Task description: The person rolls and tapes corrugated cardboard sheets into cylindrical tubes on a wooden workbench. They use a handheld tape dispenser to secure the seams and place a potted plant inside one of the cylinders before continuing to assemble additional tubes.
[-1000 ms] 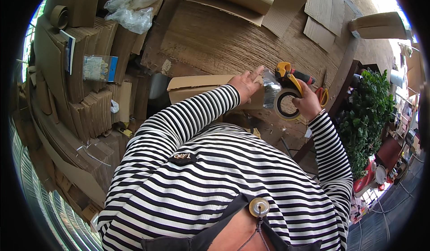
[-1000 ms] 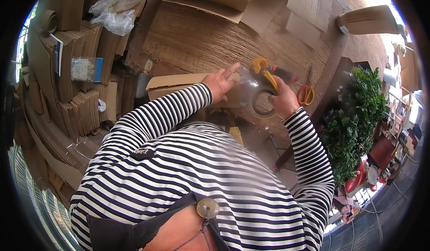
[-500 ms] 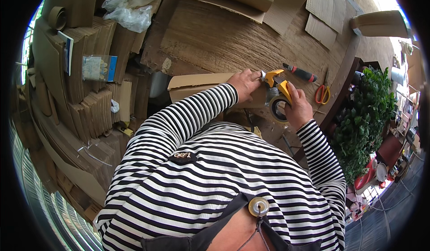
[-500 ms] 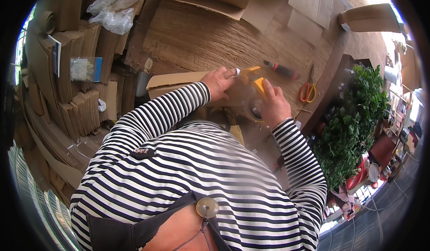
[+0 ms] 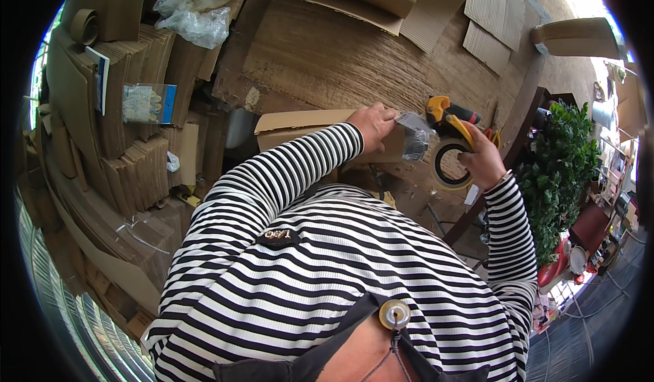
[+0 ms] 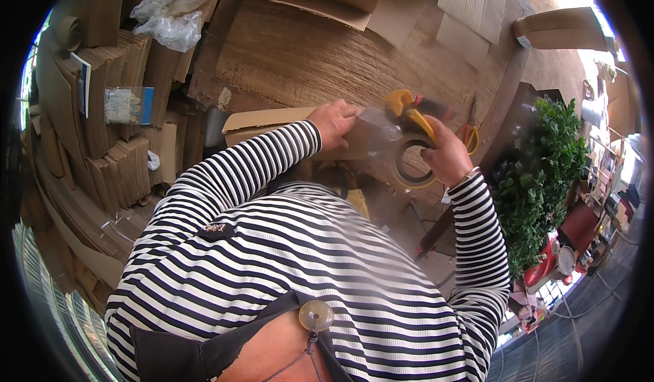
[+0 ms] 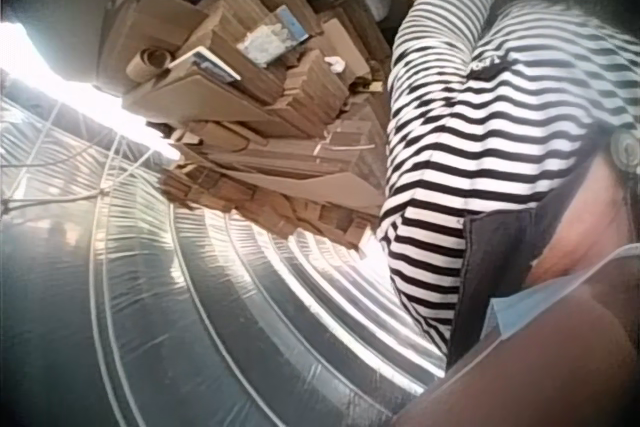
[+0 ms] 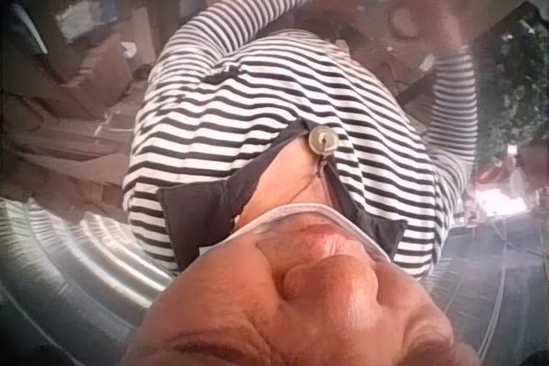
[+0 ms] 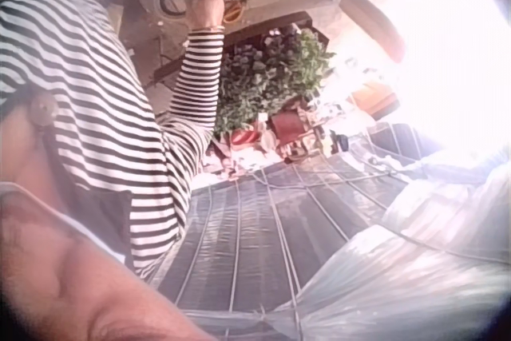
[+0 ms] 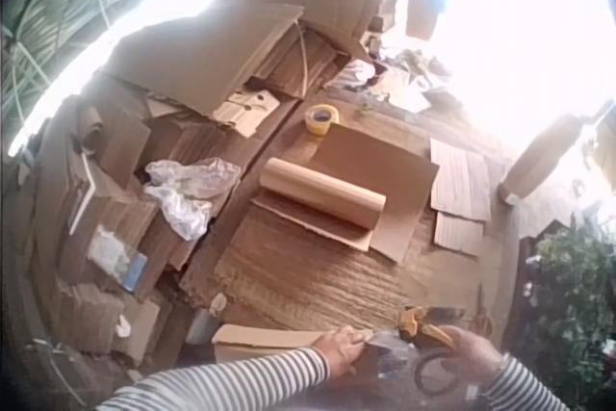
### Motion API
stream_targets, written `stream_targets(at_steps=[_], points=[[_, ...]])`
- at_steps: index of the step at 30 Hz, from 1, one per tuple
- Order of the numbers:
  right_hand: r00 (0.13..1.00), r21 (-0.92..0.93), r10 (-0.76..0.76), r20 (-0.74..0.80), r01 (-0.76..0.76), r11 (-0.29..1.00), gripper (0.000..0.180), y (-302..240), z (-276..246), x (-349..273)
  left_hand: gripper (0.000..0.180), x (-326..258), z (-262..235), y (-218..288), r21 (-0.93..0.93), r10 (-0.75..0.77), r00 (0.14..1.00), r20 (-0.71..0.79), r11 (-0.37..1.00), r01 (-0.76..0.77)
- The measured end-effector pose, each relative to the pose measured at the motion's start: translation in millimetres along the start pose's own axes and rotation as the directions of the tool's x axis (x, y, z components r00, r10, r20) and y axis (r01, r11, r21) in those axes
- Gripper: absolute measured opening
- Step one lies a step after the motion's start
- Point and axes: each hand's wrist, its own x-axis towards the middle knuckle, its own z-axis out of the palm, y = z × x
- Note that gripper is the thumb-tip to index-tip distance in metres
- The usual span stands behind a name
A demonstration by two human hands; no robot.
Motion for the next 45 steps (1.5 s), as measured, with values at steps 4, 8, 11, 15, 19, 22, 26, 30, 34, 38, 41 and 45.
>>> stream_targets(at_steps=[4, 8, 11, 15, 19, 22, 26, 30, 34, 38, 41, 45], points=[[0.979, 0.19, 0.176, 0.103, -0.193, 0.963, 0.067, -8, -7, -6, 0.07, -3, -5, 4, -0.003, -0.009, 1.0, 0.003, 1.0, 0.009], [0.96, 0.257, 0.25, 0.129, -0.275, 0.926, 0.068, 8, 1, -6, 0.068, -4, -4, 3, -0.034, 0.013, 0.999, -0.029, 0.999, -0.014], [0.968, 0.303, 0.217, 0.127, -0.246, 0.921, 0.069, 11, -16, -16, 0.067, -1, -8, 6, -0.046, 0.012, 1.0, 0.003, 0.999, -0.012], [0.96, 0.236, 0.235, 0.153, -0.266, 0.934, 0.068, 7, -16, -20, 0.065, 1, -7, 5, -0.022, 0.01, 1.0, 0.017, 1.0, -0.009], [0.982, 0.182, 0.176, 0.072, -0.187, 0.965, 0.067, 10, -16, -23, 0.063, 3, -11, 11, 0.009, 0.008, 0.998, 0.061, 1.0, -0.009], [0.975, 0.216, 0.202, 0.094, -0.218, 0.952, 0.066, 7, -15, -26, 0.064, 3, -10, 10, 0.006, -0.005, 0.998, 0.063, 1.0, 0.004], [0.969, 0.19, 0.221, 0.114, -0.24, 0.952, 0.066, 1, -17, -30, 0.065, 2, -13, 13, 0.039, -0.007, 0.998, 0.068, 0.999, 0.004], [0.982, 0.207, 0.177, 0.059, -0.186, 0.961, 0.067, 6, -22, -37, 0.066, 5, -15, 11, 0.039, -0.036, 0.994, 0.104, 0.999, 0.032], [0.968, 0.446, 0.246, 0.048, -0.242, 0.862, 0.071, 4, -61, -59, 0.07, 6, -14, 2, 0.011, -0.066, 0.992, 0.109, 0.998, 0.065], [0.974, 0.649, 0.197, -0.11, -0.08, 0.757, 0.067, 14, -59, -70, 0.074, 1, -8, 2, 0.04, -0.068, 0.995, 0.07, 0.997, 0.065], [0.972, 0.835, 0.221, -0.079, -0.056, 0.548, 0.048, 37, -24, -65, 0.075, 0, -2, 0, 0.033, -0.06, 0.998, 0.021, 0.998, 0.059], [0.977, 0.88, 0.198, -0.081, -0.023, 0.474, 0.057, 57, 41, -53, 0.076, -3, -2, 5, 0.019, -0.102, 0.995, -0.011, 0.995, 0.102]])
